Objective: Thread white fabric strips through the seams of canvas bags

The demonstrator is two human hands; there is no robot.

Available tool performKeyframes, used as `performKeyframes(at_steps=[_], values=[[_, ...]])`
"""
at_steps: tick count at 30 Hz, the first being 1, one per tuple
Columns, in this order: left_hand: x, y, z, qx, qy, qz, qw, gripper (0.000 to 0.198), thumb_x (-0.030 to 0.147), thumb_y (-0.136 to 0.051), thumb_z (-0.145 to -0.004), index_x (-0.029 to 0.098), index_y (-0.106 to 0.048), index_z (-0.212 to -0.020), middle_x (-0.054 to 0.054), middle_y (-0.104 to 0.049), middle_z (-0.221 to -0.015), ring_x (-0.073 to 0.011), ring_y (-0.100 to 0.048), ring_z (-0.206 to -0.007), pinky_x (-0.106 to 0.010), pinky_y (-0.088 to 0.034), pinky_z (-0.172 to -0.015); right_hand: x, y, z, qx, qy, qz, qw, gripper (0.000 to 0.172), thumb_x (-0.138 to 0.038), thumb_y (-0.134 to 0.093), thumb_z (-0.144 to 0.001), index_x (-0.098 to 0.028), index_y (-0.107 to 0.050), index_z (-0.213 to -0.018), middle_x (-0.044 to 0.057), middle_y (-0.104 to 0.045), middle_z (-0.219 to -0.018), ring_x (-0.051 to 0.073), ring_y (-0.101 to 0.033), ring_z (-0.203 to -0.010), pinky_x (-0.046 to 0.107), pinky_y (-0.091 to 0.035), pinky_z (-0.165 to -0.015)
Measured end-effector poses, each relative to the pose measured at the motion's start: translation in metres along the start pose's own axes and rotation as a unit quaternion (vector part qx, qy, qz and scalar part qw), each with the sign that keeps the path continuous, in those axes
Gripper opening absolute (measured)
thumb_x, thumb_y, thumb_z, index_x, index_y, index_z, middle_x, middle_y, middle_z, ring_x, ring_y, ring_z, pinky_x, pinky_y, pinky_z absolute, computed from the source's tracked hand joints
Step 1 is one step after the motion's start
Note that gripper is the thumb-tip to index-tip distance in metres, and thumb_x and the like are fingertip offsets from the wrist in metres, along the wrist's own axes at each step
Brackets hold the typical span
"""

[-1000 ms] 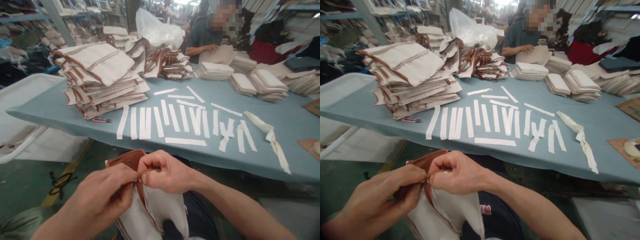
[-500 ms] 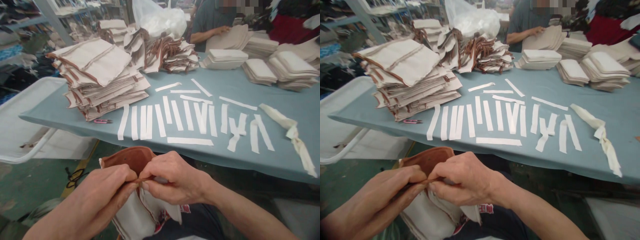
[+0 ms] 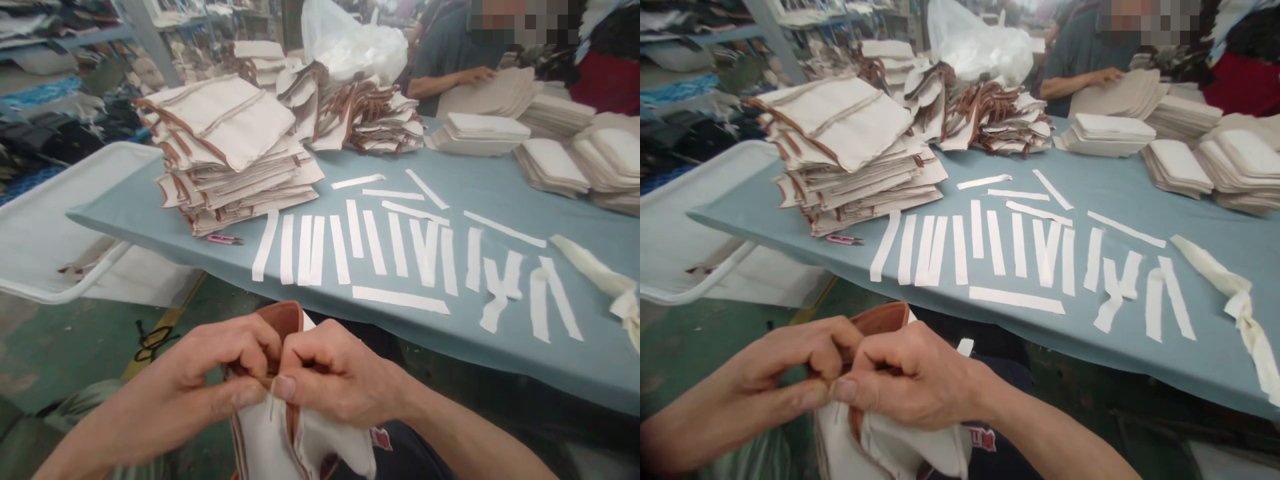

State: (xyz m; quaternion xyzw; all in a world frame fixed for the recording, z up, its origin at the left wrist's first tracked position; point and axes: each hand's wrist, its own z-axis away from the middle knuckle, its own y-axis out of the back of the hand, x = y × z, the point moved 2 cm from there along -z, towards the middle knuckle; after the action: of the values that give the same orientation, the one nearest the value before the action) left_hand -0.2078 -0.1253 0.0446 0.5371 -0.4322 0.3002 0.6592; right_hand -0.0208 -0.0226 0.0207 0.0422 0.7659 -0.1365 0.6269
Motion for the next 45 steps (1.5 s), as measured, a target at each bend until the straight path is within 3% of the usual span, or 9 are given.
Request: performKeyframes(at_steps=[3,6,11,18,25,28,32,36,45], values=[[-0.012,0.009,0.008,0.035,0.000,0.046,0.998,0.065,0.072,-0.040,-0.109,0.021,-0.068,-0.079,-0.009,-0.078,-0.116,-0.0220,-0.074,-0.101,-0.032,-0.058,-0.093,-0.005,0.002,0.008,0.029,0.046,0.092,0.994,0.047,-0.050,-0.061,-0.108,-0.020,-0.051,-0.073,-0.007,-0.045,-0.062,0.007,-0.038,-0.054,0.022,-0.030,-0.053],[-0.023,0.012,0.018,0.056,0.034,0.042,0.997,0.072,0.070,-0.028,-0.112,0.021,-0.071,-0.082,-0.007,-0.079,-0.103,-0.0213,-0.074,-0.092,-0.029,-0.057,-0.087,-0.006,0.014,0.014,0.079,0.047,0.169,0.981,0.046,-0.048,-0.054,-0.112,-0.021,-0.051,-0.075,-0.006,-0.047,-0.065,0.009,-0.040,-0.057,0.023,-0.033,-0.056],[-0.024,0.013,0.034,0.054,0.068,-0.052,0.995,0.039,0.052,-0.058,-0.103,0.021,-0.071,-0.084,0.002,-0.072,-0.075,-0.0147,-0.063,-0.070,-0.020,-0.050,-0.066,0.006,0.028,0.010,0.073,0.003,0.279,0.958,0.037,-0.037,-0.047,-0.113,-0.022,-0.051,-0.080,-0.004,-0.052,-0.070,0.012,-0.043,-0.061,0.024,-0.038,-0.060],[-0.014,0.030,0.051,0.055,0.075,-0.076,0.993,0.025,0.040,-0.063,-0.100,0.023,-0.072,-0.085,0.001,-0.076,-0.078,-0.0147,-0.067,-0.073,-0.017,-0.050,-0.062,0.012,0.017,-0.013,0.042,0.047,0.348,0.935,0.030,-0.028,-0.043,-0.114,-0.021,-0.056,-0.088,-0.001,-0.059,-0.077,0.014,-0.049,-0.067,0.027,-0.043,-0.069],[0.012,0.030,0.052,0.018,-0.003,-0.068,0.998,0.012,0.022,-0.057,-0.102,0.025,-0.067,-0.095,-0.002,-0.076,-0.115,-0.0165,-0.072,-0.107,-0.021,-0.054,-0.096,0.028,0.014,-0.033,0.010,0.070,0.393,0.917,0.029,-0.028,-0.042,-0.115,-0.020,-0.059,-0.093,0.003,-0.066,-0.085,0.016,-0.056,-0.076,0.030,-0.044,-0.074],[0.011,0.016,0.047,0.004,0.001,-0.063,0.998,0.008,0.021,-0.058,-0.100,0.025,-0.063,-0.095,-0.001,-0.074,-0.106,-0.0154,-0.069,-0.101,-0.022,-0.053,-0.093,0.042,0.017,-0.032,0.003,0.044,0.359,0.932,0.031,-0.033,-0.041,-0.115,-0.020,-0.059,-0.093,0.004,-0.068,-0.089,0.017,-0.059,-0.081,0.032,-0.045,-0.079],[-0.007,-0.002,0.044,0.000,0.062,-0.070,0.996,0.008,0.022,-0.057,-0.098,0.024,-0.064,-0.094,0.002,-0.070,-0.093,-0.0146,-0.065,-0.087,-0.022,-0.052,-0.082,0.064,0.023,-0.020,0.027,-0.040,0.240,0.969,0.034,-0.043,-0.045,-0.114,-0.021,-0.055,-0.091,-0.001,-0.057,-0.082,0.015,-0.051,-0.075,0.029,-0.043,-0.074],[-0.016,-0.007,0.039,0.021,0.110,-0.069,0.991,0.013,0.025,-0.057,-0.097,0.022,-0.069,-0.092,0.003,-0.074,-0.087,-0.0146,-0.067,-0.079,-0.024,-0.051,-0.075,0.077,0.027,-0.013,0.049,-0.071,0.195,0.977,0.040,-0.051,-0.043,-0.114,-0.021,-0.051,-0.089,-0.003,-0.052,-0.079,0.014,-0.048,-0.074,0.028,-0.040,-0.070],[-0.019,-0.016,0.025,0.119,0.026,-0.216,0.969,0.018,0.019,-0.053,-0.094,0.021,-0.068,-0.084,0.003,-0.072,-0.074,-0.0135,-0.065,-0.067,-0.024,-0.048,-0.065,0.089,0.034,-0.003,0.077,-0.074,0.187,0.977,0.042,-0.053,-0.041,-0.114,-0.022,-0.049,-0.088,-0.002,-0.053,-0.081,0.016,-0.050,-0.076,0.029,-0.041,-0.072]])
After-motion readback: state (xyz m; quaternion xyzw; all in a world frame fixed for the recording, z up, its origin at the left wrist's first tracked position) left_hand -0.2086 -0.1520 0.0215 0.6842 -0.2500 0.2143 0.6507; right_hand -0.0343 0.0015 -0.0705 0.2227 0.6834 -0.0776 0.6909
